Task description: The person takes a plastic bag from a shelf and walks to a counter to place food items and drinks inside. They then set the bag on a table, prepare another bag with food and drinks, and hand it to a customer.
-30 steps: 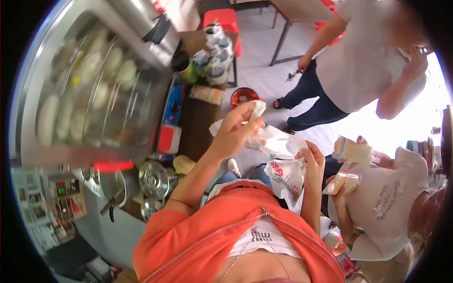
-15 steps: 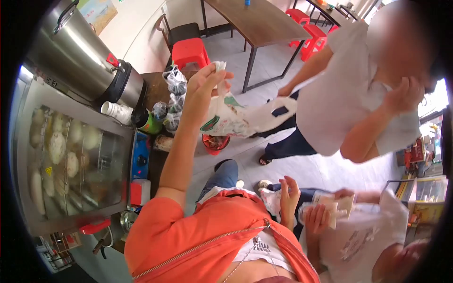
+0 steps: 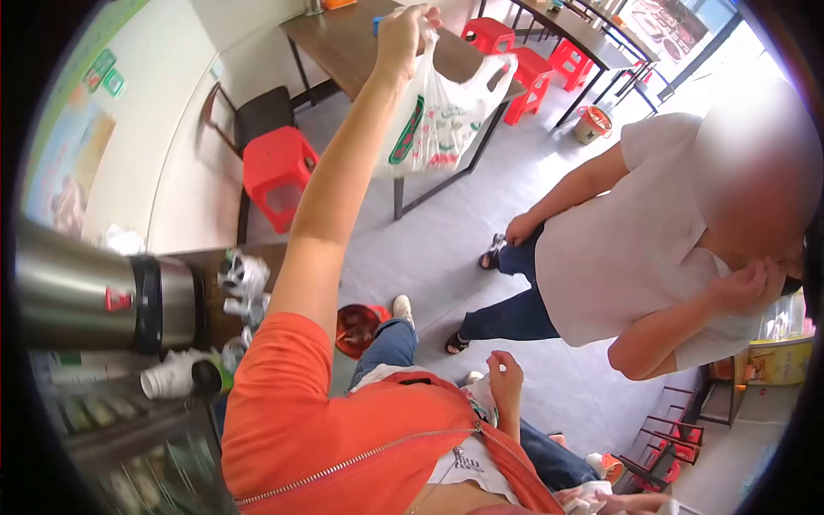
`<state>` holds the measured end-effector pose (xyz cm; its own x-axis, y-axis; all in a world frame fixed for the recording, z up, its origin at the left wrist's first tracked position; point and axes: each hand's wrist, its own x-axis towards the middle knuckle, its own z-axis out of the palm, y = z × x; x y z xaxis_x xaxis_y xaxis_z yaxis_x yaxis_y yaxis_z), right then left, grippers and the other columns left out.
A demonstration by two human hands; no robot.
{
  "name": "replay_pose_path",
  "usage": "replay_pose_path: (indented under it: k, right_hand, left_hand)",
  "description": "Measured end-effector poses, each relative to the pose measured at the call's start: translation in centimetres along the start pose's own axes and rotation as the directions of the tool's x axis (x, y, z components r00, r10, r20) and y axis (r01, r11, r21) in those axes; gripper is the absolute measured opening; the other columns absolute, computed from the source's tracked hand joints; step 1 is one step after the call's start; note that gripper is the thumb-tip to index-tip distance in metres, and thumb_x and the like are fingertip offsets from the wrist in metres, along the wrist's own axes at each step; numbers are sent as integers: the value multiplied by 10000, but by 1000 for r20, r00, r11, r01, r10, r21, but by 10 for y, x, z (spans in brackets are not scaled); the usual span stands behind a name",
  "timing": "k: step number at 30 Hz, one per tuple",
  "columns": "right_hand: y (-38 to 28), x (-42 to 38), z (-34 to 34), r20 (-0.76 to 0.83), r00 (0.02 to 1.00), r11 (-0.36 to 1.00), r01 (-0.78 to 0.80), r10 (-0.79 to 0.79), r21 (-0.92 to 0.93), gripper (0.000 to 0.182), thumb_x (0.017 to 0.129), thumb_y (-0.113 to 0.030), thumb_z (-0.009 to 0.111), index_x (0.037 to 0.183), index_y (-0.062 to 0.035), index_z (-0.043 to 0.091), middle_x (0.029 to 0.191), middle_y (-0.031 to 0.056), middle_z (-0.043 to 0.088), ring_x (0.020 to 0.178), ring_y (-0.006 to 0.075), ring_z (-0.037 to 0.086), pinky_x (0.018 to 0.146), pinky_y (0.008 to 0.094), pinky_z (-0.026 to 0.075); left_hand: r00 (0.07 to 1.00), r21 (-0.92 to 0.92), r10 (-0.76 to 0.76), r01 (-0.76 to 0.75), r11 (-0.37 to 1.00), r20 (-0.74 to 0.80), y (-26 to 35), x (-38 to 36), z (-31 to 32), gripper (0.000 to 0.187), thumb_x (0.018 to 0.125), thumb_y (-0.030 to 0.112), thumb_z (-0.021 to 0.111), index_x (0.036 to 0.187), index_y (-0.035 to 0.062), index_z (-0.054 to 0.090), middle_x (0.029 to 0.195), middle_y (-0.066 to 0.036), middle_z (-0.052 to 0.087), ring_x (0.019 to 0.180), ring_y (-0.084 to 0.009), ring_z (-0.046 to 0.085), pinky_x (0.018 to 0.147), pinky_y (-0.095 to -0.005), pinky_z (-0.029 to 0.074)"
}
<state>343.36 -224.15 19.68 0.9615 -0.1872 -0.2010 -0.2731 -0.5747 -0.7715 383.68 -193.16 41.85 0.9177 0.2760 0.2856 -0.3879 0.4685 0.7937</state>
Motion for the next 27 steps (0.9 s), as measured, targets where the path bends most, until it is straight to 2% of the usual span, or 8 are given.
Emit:
replay_pose_path:
  k: [1,2,3,10,13,16,23,27]
  right_hand:
    - [-12,19,3,-12,1000,1000,-4,4,0,227,798,-182,545,935,-11,603,842,161,630,763,276,618,652,323,478]
    - [-23,36,6,-38,999,1000,-3,3,-7,224,797,-175,550,937,-10,606,822,131,635,726,222,607,605,291,464]
    - [-33,48,9,-64,998,1000,-10,9,-16,220,796,-169,556,938,-9,610,803,102,640,690,168,596,557,258,450]
    - [-57,103,20,-158,987,985,-16,-12,-174,226,786,-206,584,923,-27,600,895,111,624,804,248,601,601,304,472]
    - [-52,117,23,-136,986,957,59,-101,-284,249,778,-226,594,927,-27,600,889,110,625,802,247,601,634,312,469]
    - [-53,129,26,-102,991,962,59,-89,-267,278,778,-247,592,941,-22,592,885,112,624,788,253,597,633,320,463]
    - [-61,144,27,34,993,963,115,-110,-245,284,781,-243,585,962,-25,586,877,113,627,669,235,583,596,320,448]
    - [-51,153,17,31,957,925,288,-290,-247,283,781,-240,583,970,-30,586,862,108,629,606,224,561,575,316,440]
  left_hand:
    - [996,-115,83,-79,990,28,-4,19,0,137,818,129,490,818,10,558,658,-59,540,501,-95,478,436,-200,369]
    - [992,-1,127,-127,992,10,-10,31,-1,255,809,190,524,992,12,535,919,-104,618,792,-147,572,691,-280,445]
    - [993,-8,116,-116,993,20,-23,39,-4,255,809,190,524,992,12,535,919,-104,618,792,-147,572,691,-280,445]
    - [989,137,88,-71,988,-121,-183,65,-77,292,795,78,468,1077,8,506,915,-64,587,848,-130,557,763,-236,398]
    - [965,-1,-143,146,989,-221,-228,61,-104,376,777,-16,428,1151,18,438,1074,-114,533,932,-137,508,821,-256,395]
    - [975,88,-71,91,992,-212,-241,57,-121,628,786,13,445,1347,27,164,1296,-147,349,1209,-158,315,929,-264,319]
    - [861,226,-484,509,831,-157,-255,-33,-132,656,794,154,517,1354,76,185,1101,-101,526,727,-155,592,580,-267,449]
    - [636,359,-729,762,539,-255,-281,-119,-150,579,811,210,509,1327,107,267,940,-61,594,679,-154,597,572,-284,455]
